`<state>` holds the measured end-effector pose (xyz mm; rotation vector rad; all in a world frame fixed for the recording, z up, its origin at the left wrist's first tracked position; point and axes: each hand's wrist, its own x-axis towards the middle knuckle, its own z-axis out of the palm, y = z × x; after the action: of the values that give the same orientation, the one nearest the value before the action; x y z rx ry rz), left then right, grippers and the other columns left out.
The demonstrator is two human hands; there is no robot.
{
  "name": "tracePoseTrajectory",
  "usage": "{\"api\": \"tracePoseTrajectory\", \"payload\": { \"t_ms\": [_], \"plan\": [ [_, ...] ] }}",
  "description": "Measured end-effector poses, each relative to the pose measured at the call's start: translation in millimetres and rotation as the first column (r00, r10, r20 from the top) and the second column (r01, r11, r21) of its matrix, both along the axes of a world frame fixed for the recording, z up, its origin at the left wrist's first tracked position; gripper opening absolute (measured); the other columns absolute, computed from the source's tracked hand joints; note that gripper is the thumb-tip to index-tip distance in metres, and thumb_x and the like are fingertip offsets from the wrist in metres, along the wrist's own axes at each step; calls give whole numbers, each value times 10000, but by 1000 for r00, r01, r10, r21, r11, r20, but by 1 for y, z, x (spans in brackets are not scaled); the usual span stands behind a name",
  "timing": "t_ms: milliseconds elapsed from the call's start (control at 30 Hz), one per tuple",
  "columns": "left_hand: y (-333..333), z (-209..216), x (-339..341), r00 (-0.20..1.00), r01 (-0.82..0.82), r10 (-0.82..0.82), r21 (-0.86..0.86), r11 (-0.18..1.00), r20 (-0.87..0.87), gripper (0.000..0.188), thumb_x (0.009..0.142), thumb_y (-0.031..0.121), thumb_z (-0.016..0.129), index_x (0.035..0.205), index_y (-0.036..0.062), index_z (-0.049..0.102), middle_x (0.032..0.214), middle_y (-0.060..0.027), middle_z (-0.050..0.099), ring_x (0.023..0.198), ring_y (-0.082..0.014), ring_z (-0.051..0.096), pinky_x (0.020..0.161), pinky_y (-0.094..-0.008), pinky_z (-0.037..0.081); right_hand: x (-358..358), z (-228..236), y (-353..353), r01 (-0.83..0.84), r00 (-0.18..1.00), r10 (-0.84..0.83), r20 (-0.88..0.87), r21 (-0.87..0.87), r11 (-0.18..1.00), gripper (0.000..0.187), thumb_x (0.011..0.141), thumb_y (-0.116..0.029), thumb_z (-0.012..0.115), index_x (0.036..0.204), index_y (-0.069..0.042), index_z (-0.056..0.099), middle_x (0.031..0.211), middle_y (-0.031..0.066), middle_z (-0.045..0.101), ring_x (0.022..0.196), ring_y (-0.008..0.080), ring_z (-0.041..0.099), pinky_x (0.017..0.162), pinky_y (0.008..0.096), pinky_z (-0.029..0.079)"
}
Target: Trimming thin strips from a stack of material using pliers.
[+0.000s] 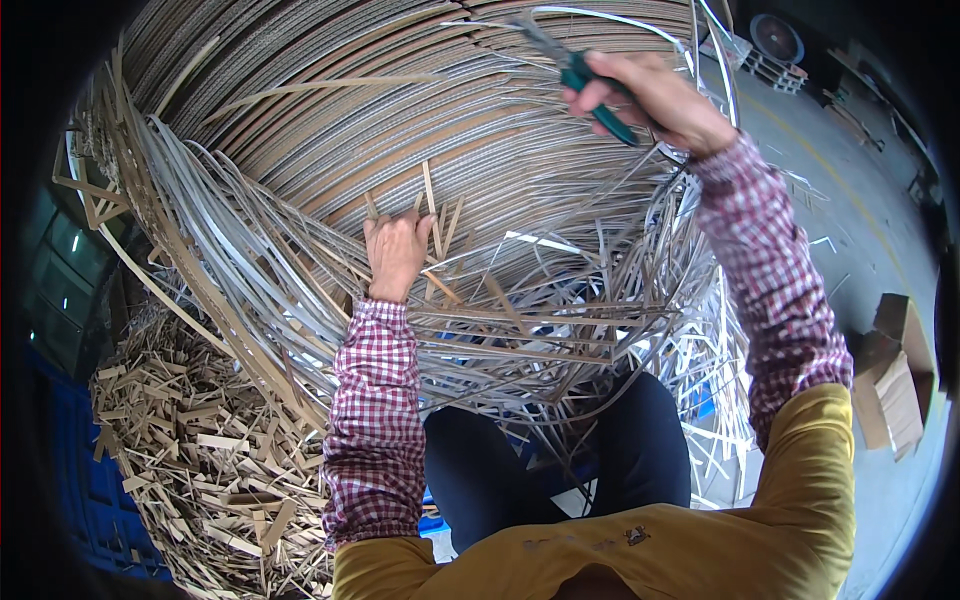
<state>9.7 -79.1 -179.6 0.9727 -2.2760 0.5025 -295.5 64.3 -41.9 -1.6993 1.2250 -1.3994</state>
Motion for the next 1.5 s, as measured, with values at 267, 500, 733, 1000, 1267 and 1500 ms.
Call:
{"api": "tracePoseTrajectory", "payload": {
  "t_ms": [267, 500, 733, 1000, 1267, 1500],
  "plan": [
    [2, 3, 3, 990, 67, -55, 93, 993, -130, 272, 855, 280, 574, 753, 30, 605, 696, -130, 622, 678, -274, 577, 728, -378, 360, 27, -3, -32, -116, 992, 127, -23, 271, 956, 516, 943, -358, 406, 764, 60, 650, 935, 102, 623, 748, 146, 606, 601, 249, 525],
    [5, 5, -1, 993, 56, -45, 101, 993, -107, 260, 852, 274, 577, 756, 35, 611, 699, -125, 623, 684, -267, 578, 721, -378, 363, 4, -1, -45, -51, 988, 3, 158, 303, 952, 458, 954, -360, 379, 871, 40, 588, 950, 102, 626, 855, 173, 619, 648, 318, 536],
    [5, 4, 2, 993, 66, -55, 103, 993, -106, 250, 852, 262, 577, 762, 32, 617, 695, -123, 623, 679, -260, 578, 720, -372, 361, 5, 3, -49, -73, 979, 9, 203, 306, 949, 464, 951, -364, 380, 860, 44, 582, 950, 119, 629, 828, 170, 626, 624, 291, 544],
    [15, 14, -4, 926, 205, -135, 171, 964, -351, 262, 868, 276, 557, 885, 25, 631, 875, -163, 623, 792, -277, 592, 816, -408, 382, 42, -42, -22, 203, 949, -227, -219, -128, 971, 527, 897, -386, 446, 607, 20, 614, 557, 100, 575, 447, 182, 524, 523, 330, 458],
    [60, 73, -42, 734, 637, -652, -141, 758, -190, 426, 934, 379, 372, 1120, 72, 604, 1224, -169, 527, 1247, -312, 389, 1064, -455, 249, 47, -77, 62, -31, 858, 163, -488, 267, 963, 466, 919, -386, 459, 706, -22, 655, 588, 52, 595, 497, 120, 533, 517, 277, 451],
    [9, 25, -17, 890, 430, -321, 362, 827, -323, 562, 957, 440, 269, 1035, 23, 637, 981, -194, 637, 1108, -364, 509, 976, -450, 368, 18, -29, -34, 255, 965, -244, -90, 136, 957, 497, 896, -411, 453, 710, 11, 639, 508, 36, 480, 380, 88, 346, 353, 261, 297]
  ]
}}
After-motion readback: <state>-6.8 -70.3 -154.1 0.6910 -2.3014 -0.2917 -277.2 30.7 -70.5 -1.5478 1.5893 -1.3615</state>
